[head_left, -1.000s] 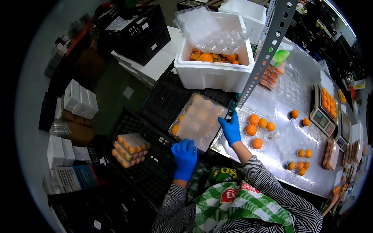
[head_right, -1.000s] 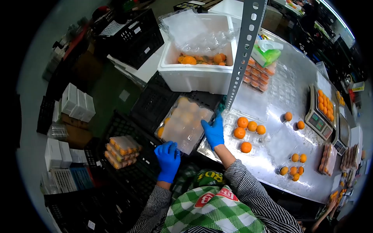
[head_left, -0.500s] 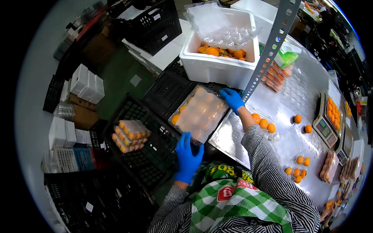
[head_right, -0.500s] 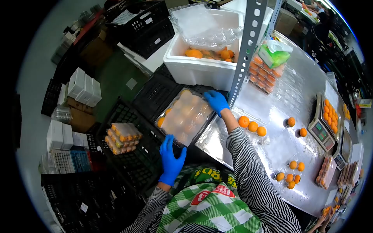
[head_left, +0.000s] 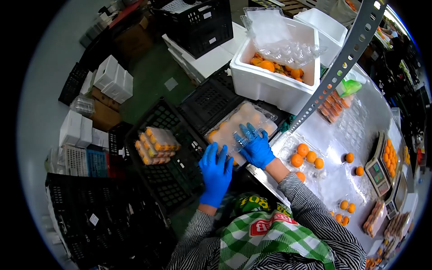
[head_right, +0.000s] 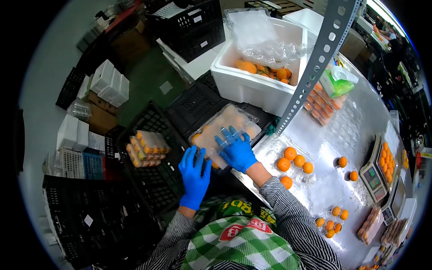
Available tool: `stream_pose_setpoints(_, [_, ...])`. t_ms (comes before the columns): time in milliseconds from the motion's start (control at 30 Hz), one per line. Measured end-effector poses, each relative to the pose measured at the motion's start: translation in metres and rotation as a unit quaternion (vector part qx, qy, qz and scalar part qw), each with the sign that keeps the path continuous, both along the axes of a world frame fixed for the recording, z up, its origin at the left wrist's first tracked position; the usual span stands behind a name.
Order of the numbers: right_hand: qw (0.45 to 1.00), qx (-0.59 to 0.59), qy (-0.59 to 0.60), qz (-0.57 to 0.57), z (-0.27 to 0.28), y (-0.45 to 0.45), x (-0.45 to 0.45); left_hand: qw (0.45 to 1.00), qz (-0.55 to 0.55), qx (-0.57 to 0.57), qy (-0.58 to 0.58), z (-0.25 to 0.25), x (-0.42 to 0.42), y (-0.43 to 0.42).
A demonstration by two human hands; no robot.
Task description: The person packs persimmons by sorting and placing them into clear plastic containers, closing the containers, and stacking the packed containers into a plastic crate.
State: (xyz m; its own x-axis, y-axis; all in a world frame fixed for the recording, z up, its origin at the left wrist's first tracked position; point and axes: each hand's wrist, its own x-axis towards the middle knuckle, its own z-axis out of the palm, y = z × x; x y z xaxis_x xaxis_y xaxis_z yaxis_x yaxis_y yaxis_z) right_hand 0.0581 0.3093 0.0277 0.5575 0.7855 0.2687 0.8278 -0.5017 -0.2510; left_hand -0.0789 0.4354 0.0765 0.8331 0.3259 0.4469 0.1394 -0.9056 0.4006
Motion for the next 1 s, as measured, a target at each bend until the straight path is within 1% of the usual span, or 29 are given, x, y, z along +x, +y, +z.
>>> stream_pose_setpoints(67, [1.0,-0.026,-0.008,0.007,0.002,0.008,0.001,1.0,0.0,0.018,0.001,-0.002,-0.002,0.0])
stream_pose_setpoints(167, [0.999,-0.01,-0.019,0.027,0.001,0.016,0.006,1.0,-0.009,0.012,0.006,-0.004,-0.002,0.0])
stream_pose_setpoints(367, [0.999,0.016,-0.019,0.032,-0.001,0.015,0.005,1.0,-0.017,0.003,-0.004,-0.014,-0.003,0.0])
stream_pose_setpoints(467, [0.999,0.044,-0.005,0.017,0.016,-0.001,0.0,1.0,-0.023,0.007,-0.003,-0.017,-0.004,0.0])
stream_pose_setpoints(600, [0.99,0.117,-0.029,0.072,0.009,-0.047,0.002,1.0,-0.024,0.006,0.001,-0.022,-0.004,-0.001])
stream_pose_setpoints(667, [0.984,0.16,0.003,0.078,0.008,-0.072,0.003,1.0,-0.026,-0.003,0.004,-0.025,-0.005,-0.002])
stream_pose_setpoints(733, [0.966,0.255,0.014,-0.043,0.013,-0.081,0.005,0.999,-0.032,-0.011,0.01,-0.027,-0.006,-0.005])
stream_pose_setpoints(800, [0.935,0.318,0.058,-0.145,0.018,-0.079,0.024,0.999,-0.034,-0.014,0.028,-0.033,-0.009,-0.01])
stream_pose_setpoints(867, [0.894,0.349,0.191,-0.205,0.033,-0.059,0.042,0.998,-0.041,-0.016,0.039,-0.037,-0.011,-0.015])
stream_pose_setpoints(900, [0.918,0.296,0.16,-0.208,-0.005,-0.058,0.07,0.998,-0.044,-0.017,0.042,-0.039,-0.011,-0.017])
stream_pose_setpoints(933, [0.948,0.223,0.124,-0.189,-0.01,-0.053,0.084,0.998,-0.046,-0.018,0.044,-0.041,-0.011,-0.018])
stream_pose_setpoints(967, [0.949,0.148,0.209,-0.184,-0.019,-0.048,0.101,0.998,-0.043,-0.03,0.041,-0.045,-0.011,-0.018])
stream_pose_setpoints(1000, [0.928,0.124,0.293,-0.193,-0.026,-0.042,0.114,0.998,-0.038,-0.041,0.037,-0.05,-0.011,-0.017])
